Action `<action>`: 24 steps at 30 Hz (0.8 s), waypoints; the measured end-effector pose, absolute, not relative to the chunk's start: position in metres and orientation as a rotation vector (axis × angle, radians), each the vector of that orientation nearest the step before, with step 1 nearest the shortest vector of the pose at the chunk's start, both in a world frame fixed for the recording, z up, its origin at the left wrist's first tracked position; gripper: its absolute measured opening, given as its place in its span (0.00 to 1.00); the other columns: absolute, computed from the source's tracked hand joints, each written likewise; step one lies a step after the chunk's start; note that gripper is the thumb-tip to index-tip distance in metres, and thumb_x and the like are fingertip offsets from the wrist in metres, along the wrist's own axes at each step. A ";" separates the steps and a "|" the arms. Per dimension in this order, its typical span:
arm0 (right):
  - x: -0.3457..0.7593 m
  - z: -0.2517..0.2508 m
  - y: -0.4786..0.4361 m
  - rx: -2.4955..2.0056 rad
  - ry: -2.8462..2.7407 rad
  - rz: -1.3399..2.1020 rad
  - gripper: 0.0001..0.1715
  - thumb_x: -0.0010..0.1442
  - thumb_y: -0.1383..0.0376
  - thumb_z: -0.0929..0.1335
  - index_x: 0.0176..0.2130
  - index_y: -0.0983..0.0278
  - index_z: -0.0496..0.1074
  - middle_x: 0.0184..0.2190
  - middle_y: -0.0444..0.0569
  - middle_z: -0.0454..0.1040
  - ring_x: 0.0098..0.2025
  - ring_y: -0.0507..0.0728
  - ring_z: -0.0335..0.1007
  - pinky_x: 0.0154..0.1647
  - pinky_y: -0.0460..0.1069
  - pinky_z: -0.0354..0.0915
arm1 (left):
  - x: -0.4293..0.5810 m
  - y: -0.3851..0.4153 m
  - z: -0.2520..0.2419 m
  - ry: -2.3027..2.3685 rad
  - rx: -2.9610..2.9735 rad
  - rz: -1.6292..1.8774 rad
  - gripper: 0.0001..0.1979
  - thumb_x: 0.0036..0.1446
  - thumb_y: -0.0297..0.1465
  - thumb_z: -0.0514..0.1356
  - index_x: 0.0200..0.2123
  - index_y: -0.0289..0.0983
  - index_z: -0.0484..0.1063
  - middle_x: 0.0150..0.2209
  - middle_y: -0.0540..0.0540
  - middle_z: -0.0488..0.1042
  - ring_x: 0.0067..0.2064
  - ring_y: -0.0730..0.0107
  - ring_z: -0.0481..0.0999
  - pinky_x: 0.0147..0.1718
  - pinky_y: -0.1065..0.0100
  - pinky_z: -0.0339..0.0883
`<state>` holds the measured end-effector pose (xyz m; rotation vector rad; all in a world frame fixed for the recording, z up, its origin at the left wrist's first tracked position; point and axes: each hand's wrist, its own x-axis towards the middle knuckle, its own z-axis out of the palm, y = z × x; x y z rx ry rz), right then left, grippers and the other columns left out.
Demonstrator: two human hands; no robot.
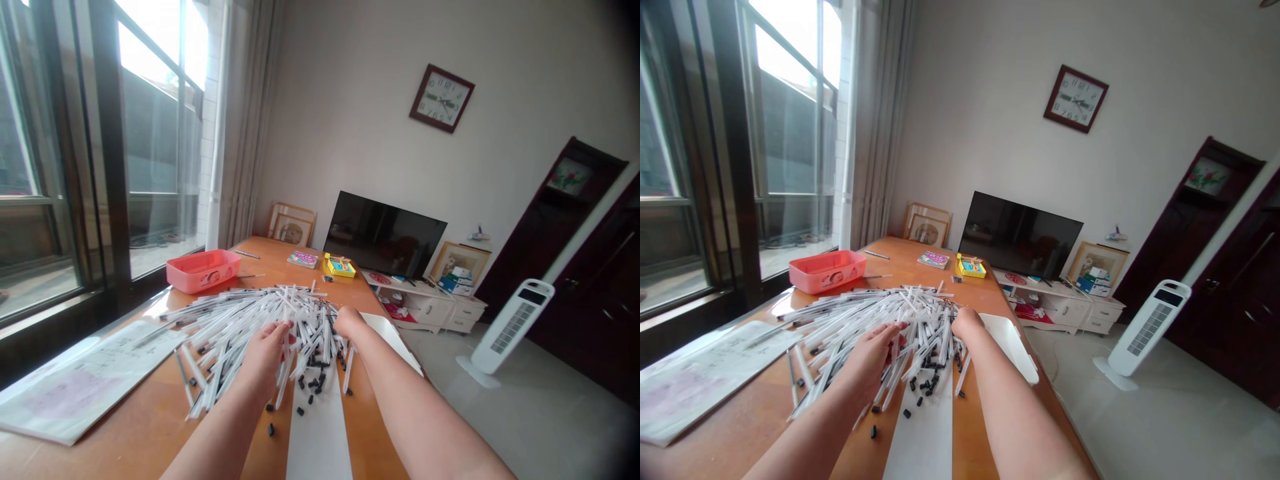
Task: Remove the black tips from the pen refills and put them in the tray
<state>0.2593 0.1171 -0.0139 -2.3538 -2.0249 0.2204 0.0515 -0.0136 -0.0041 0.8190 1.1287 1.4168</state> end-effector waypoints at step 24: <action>0.251 -0.015 0.130 -2.326 -1.976 0.404 0.11 0.36 0.73 0.77 0.26 0.67 0.77 0.23 0.51 0.77 0.33 0.63 0.77 0.32 0.49 0.70 | 0.050 -0.015 0.000 1.190 0.821 1.418 0.18 0.48 0.45 0.64 0.34 0.36 0.76 0.25 0.48 0.73 0.24 0.72 0.66 0.24 0.71 0.54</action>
